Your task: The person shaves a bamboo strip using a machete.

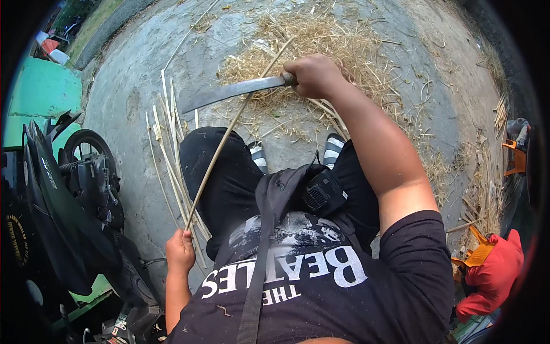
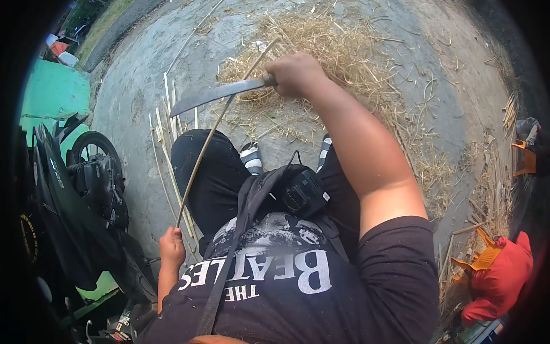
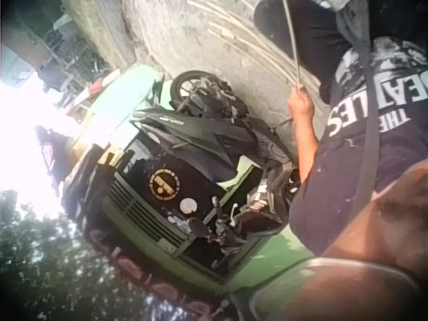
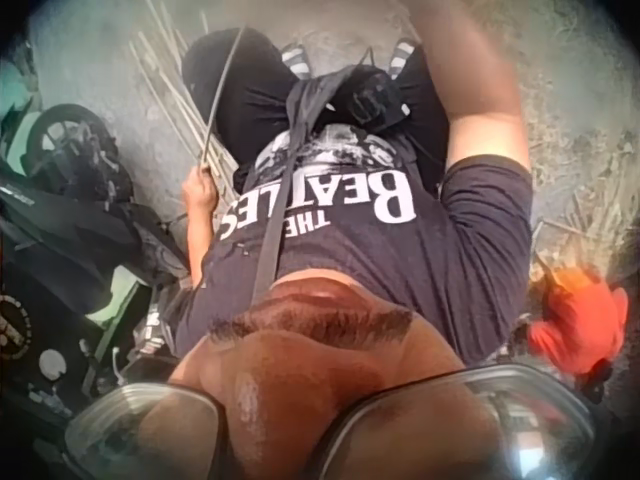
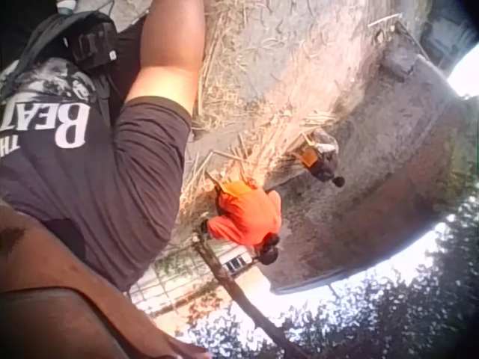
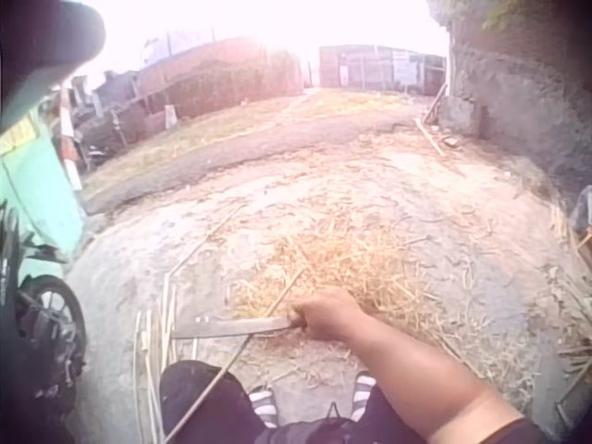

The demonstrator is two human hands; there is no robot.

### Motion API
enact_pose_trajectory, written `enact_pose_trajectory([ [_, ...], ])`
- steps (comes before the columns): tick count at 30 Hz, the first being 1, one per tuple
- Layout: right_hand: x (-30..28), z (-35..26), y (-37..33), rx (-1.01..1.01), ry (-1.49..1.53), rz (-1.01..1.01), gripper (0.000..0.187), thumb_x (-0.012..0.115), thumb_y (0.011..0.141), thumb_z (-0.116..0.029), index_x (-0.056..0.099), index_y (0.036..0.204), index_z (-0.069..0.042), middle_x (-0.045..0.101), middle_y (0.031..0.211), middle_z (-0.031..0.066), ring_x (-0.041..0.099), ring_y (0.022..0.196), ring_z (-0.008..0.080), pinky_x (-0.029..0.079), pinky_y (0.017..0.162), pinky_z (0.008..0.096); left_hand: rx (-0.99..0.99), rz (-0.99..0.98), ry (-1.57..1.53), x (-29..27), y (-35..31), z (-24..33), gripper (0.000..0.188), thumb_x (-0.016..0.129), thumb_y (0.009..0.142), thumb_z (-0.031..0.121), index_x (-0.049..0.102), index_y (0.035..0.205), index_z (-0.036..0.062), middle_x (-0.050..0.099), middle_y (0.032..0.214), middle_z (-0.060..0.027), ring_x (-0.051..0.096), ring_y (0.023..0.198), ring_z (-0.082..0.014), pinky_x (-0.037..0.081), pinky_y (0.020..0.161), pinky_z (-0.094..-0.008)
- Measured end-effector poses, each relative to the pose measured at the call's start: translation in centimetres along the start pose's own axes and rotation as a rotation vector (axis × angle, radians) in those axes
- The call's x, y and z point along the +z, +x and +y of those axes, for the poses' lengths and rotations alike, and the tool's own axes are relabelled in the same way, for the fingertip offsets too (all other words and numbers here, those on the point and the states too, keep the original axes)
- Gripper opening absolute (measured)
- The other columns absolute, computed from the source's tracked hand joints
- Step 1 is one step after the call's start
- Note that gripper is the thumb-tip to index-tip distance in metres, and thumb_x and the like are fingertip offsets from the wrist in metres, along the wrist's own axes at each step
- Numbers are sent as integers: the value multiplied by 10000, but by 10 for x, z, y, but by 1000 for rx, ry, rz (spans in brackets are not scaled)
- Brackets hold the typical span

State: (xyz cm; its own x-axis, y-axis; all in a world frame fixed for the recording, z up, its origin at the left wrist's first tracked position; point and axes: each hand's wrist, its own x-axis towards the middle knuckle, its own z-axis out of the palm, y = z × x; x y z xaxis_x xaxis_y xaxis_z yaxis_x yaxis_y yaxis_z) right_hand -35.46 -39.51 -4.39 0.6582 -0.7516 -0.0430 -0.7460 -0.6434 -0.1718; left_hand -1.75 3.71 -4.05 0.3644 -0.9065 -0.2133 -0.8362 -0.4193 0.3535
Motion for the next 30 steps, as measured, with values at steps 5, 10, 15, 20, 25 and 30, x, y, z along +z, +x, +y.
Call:
enact_pose_trajectory([
  [5,13,55,2,533,207,64,196,621,918,-206,690,1098,-168,734,1088,121,720,1009,297,577,872,458,74,58,36,4,6,6,591,436,1072,518,520,803,-1,571,701,-271,566,699,-532,428,587,-547],
  [10,-3,24,-5,324,140,135,184,635,912,-221,697,1080,-180,738,1055,111,724,998,290,577,865,457,45,13,-26,7,7,2,598,434,1070,529,516,801,1,568,698,-271,564,704,-539,430,586,-542],
  [15,12,67,0,536,350,183,236,665,894,-301,713,1084,-169,750,1017,112,724,959,293,571,841,443,64,39,-36,13,9,-8,601,423,1072,533,512,801,4,566,693,-269,568,705,-536,429,585,-538],
  [20,35,114,1,735,588,299,339,673,858,-328,728,1127,-128,756,1054,128,718,966,270,546,840,421,91,43,-44,14,11,-12,601,417,1074,532,493,795,5,561,684,-265,571,708,-534,428,585,-533],
  [25,18,96,-3,528,786,444,344,674,826,-289,725,1097,-84,746,976,129,702,886,233,543,800,385,59,91,-17,25,8,-13,569,434,1068,531,529,843,17,581,703,-253,581,717,-527,438,600,-549],
  [30,-19,68,-19,239,528,295,205,671,835,-215,726,1015,-135,738,935,102,707,883,250,547,783,409,60,215,79,32,6,-3,533,457,1056,536,579,925,34,634,773,-233,608,741,-509,463,620,-558],
])
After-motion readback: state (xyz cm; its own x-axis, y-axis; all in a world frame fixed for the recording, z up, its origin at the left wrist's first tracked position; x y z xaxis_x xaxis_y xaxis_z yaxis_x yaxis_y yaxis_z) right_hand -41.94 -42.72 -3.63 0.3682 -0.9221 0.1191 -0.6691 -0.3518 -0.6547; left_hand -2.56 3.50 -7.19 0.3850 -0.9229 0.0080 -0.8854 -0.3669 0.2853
